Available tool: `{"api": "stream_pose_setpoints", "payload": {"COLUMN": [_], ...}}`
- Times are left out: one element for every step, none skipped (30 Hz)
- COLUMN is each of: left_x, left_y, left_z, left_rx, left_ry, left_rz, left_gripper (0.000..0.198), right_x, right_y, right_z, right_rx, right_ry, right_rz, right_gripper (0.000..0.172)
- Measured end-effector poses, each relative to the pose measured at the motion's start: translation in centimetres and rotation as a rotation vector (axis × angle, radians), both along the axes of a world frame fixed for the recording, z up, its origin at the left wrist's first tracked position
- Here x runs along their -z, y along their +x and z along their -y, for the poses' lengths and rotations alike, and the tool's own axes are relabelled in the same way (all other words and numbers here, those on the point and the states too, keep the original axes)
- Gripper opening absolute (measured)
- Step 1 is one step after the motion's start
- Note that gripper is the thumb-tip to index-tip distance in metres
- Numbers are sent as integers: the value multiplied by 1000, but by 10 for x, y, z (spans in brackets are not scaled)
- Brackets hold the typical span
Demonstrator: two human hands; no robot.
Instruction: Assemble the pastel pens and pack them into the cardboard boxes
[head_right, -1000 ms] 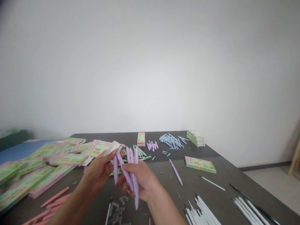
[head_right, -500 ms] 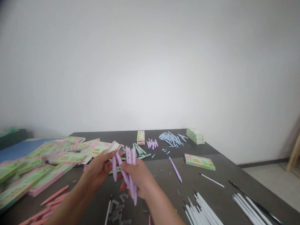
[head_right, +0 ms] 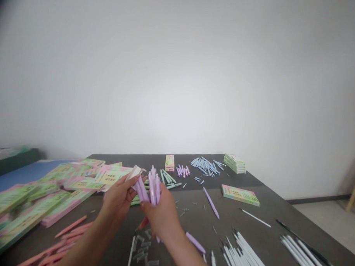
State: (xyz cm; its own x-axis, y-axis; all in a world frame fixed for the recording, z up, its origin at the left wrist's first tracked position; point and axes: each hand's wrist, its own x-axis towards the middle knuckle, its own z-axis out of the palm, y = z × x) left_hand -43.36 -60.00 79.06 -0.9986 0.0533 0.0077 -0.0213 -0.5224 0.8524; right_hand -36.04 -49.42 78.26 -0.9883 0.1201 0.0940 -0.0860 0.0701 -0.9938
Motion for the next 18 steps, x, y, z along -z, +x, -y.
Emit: {"api": "stream_pose_setpoints", "payload": {"left_x": [1, 1, 2, 2, 2, 2, 2, 1, 1, 0, 0, 0, 0, 1, 2, 2, 3, 4], "left_y": [0, -1, -2, -3, -4, -5, -6, -5, -5, -3, -2, 1, 3, 6, 8, 11, 13, 14], "left_z": [0, 0, 1, 2, 4, 5, 6, 7, 7, 7, 6, 5, 3, 0, -3, -7, -9, -12], "left_rx": [19, 49, 88, 130, 173, 213, 251, 289, 328, 364, 392, 414, 430, 440, 445, 448, 449, 446], "left_ry": [-8, -20, -35, -53, -71, -91, -111, -134, -158, -180, -199, -213, -221, -225, -226, -225, -224, -220], "left_rz": [2, 7, 14, 22, 27, 30, 29, 27, 24, 21, 17, 11, 4, -4, -12, -17, -21, -24], "left_gripper": [20, 19, 18, 17, 17, 16, 16, 15, 15, 14, 15, 16, 16, 16, 16, 16, 15, 15], "right_x": [-1, -3, -5, -7, -9, -12, -14, -16, -18, -19, -20, -20, -19, -18, -17, -15, -14, -13], "right_y": [-1, -1, -1, -1, 0, 1, 2, 2, 3, 3, 2, 2, 1, 0, -1, -2, -3, -3], "right_z": [-2, -4, -7, -11, -15, -19, -23, -26, -29, -31, -32, -33, -33, -32, -32, -31, -31, -31], "right_rx": [-12, -25, -35, -46, -68, -94, -115, -134, -150, -157, -154, -146, -139, -132, -122, -113, -107, -109], "right_ry": [-11, -19, -26, -31, -35, -37, -38, -37, -37, -39, -40, -42, -45, -55, -69, -87, -107, -124], "right_rz": [28, 51, 65, 71, 71, 73, 78, 91, 107, 126, 143, 154, 157, 149, 135, 119, 104, 92], "right_gripper": [32, 31, 30, 31, 32, 34, 36, 37, 37, 36, 34, 32, 31, 30, 31, 33, 36, 38]}}
